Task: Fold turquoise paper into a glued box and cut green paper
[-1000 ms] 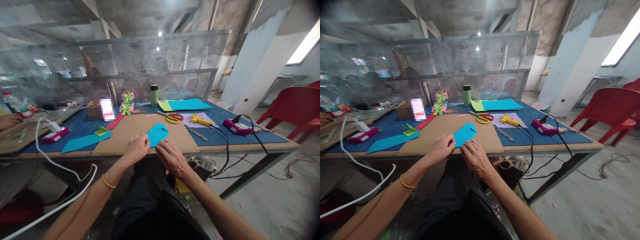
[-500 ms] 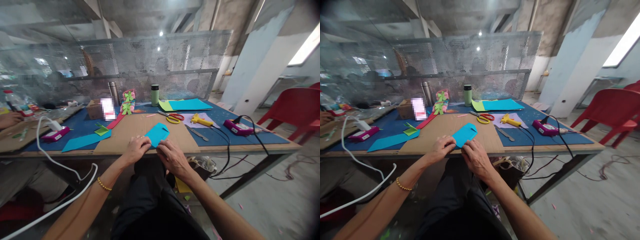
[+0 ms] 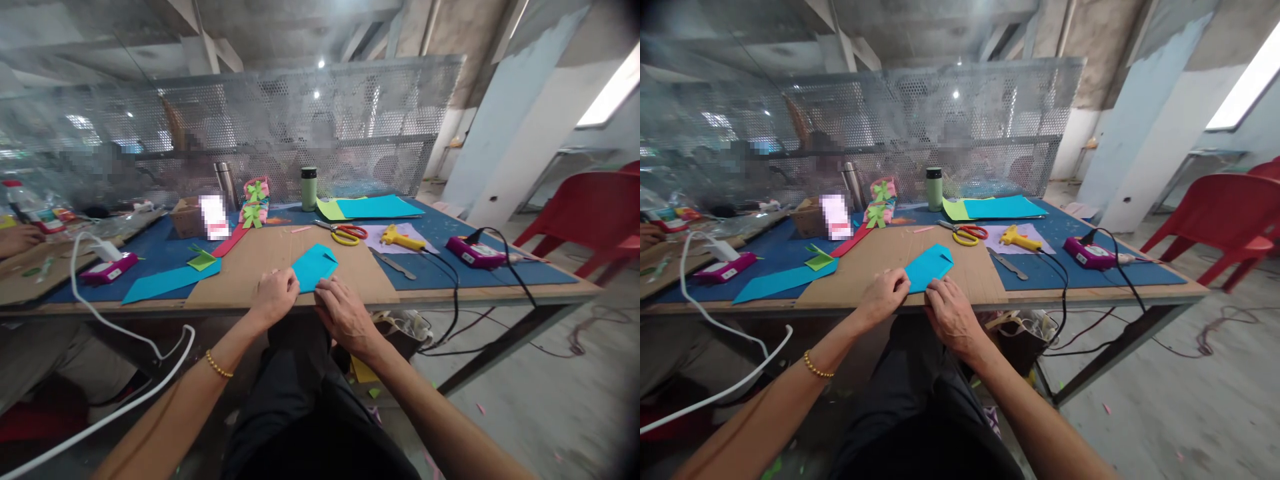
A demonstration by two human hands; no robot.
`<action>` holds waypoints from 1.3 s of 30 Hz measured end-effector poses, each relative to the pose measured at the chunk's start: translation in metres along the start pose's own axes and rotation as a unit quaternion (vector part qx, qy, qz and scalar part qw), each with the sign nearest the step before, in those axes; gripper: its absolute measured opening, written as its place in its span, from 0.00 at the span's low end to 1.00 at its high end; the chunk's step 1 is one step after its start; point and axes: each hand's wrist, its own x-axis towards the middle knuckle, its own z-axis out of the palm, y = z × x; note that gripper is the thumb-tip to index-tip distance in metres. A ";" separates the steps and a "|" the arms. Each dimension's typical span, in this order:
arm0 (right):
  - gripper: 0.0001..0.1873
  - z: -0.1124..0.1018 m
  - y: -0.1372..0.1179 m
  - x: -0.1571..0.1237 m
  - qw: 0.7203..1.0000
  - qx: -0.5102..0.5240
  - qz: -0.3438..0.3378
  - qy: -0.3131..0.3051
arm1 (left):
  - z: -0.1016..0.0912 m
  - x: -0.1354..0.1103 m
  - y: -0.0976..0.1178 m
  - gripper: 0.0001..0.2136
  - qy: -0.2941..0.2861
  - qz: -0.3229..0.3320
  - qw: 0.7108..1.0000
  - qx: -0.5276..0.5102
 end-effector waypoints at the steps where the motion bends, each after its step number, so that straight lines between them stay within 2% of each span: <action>1: 0.11 0.001 0.000 0.000 1.000 -0.002 -0.002 0.002 | -0.001 0.000 0.002 0.08 -0.003 -0.005 1.000 0.011; 7: 0.13 0.002 0.001 0.000 1.000 -0.004 -0.001 -0.002 | -0.006 0.005 0.011 0.09 -0.032 -0.018 0.998 0.047; 15: 0.17 0.003 -0.001 0.001 1.000 -0.012 0.006 0.013 | -0.005 0.007 0.005 0.07 -0.046 0.010 0.999 0.013; 21: 0.13 -0.001 -0.002 0.004 1.000 -0.015 -0.004 -0.004 | -0.004 0.005 0.004 0.07 -0.040 0.010 0.999 0.014; 32: 0.12 -0.002 -0.001 0.005 1.000 -0.013 -0.009 -0.007 | -0.005 0.004 0.009 0.06 -0.034 -0.016 0.999 0.012; 39: 0.12 0.000 -0.001 0.004 1.000 -0.020 -0.010 -0.001 | -0.010 0.005 0.014 0.07 -0.056 -0.042 0.997 0.034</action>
